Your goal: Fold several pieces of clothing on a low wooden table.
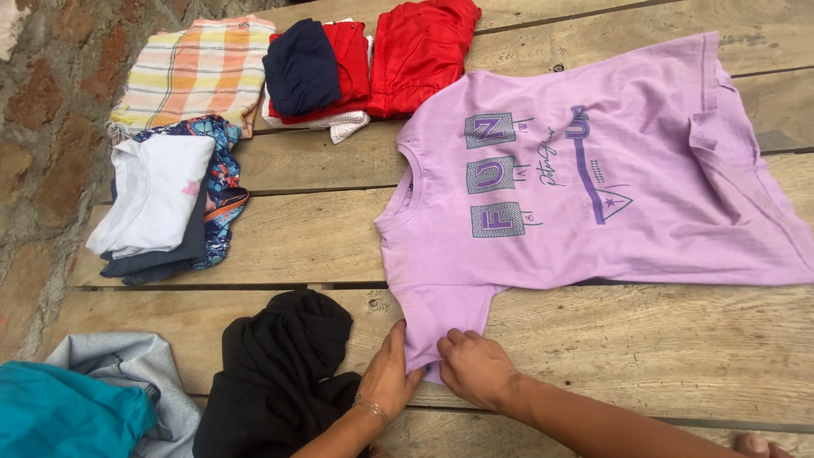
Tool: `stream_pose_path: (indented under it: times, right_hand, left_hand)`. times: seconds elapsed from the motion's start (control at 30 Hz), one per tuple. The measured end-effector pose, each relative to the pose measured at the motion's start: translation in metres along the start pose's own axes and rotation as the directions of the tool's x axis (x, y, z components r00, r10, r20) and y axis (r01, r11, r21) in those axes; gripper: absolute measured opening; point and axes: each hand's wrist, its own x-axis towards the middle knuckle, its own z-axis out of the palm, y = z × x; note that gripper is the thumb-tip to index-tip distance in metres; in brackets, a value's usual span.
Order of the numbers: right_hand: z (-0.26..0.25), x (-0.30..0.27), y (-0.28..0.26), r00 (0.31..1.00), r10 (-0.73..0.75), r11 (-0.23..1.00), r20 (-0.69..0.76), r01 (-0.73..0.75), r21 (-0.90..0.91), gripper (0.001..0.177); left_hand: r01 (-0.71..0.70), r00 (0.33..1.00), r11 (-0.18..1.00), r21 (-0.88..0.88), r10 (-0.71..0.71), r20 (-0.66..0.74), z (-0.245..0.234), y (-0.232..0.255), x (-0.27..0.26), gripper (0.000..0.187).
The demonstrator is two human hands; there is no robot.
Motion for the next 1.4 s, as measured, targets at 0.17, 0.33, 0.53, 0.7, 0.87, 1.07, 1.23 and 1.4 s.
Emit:
stream_pose_path:
  times: [0.17, 0.33, 0.53, 0.7, 0.87, 1.07, 1.23, 1.4]
  right_hand:
    - [-0.027, -0.015, -0.002, 0.998, 0.038, 0.996, 0.04, -0.042, 0.082, 0.022]
    - [-0.036, -0.028, 0.0, 0.988, 0.027, 0.995, 0.153, -0.041, 0.086, 0.023]
    - [-0.015, -0.031, -0.003, 0.987, -0.054, 0.999, 0.154, 0.052, 0.016, 0.034]
    - [0.01, -0.033, 0.005, 0.973, -0.069, 0.997, 0.22, 0.058, 0.058, 0.032]
    - [-0.035, -0.017, 0.008, 0.937, -0.072, 0.996, 0.342, 0.046, 0.082, 0.02]
    - [-0.054, 0.014, 0.048, 0.995, -0.094, 0.996, 0.012, 0.094, 0.001, 0.029]
    - [-0.068, 0.02, 0.066, 0.993, -0.09, 0.991, -0.082, 0.081, -0.103, 0.042]
    - [-0.091, 0.021, 0.053, 0.953, 0.069, 0.988, 0.296, -0.025, -0.15, 0.025]
  left_hand:
    - [-0.037, 0.993, 0.998, 0.043, 0.042, -0.114, -0.005, 0.002, -0.003, 0.08]
    - [0.022, 1.0, 0.937, 0.349, -0.015, -0.025, -0.025, -0.001, -0.014, 0.079]
    - [-0.336, 0.807, 0.578, 0.744, 0.584, -0.089, -0.006, -0.039, -0.024, 0.068]
    - [-0.41, 0.825, 0.467, 0.784, 0.555, 0.1, -0.014, -0.034, -0.029, 0.051]
    - [-0.359, 0.914, 0.679, 0.64, 0.119, 0.387, -0.063, 0.01, -0.02, 0.054]
    - [-0.375, 0.906, 0.773, 0.512, 0.423, 0.024, -0.053, -0.006, 0.012, 0.047]
    - [-0.499, 0.81, 0.68, 0.537, 0.586, 0.011, -0.041, -0.022, 0.022, 0.034]
    - [-0.035, 0.998, 0.963, 0.269, 0.02, 0.06, -0.055, -0.034, 0.029, 0.02]
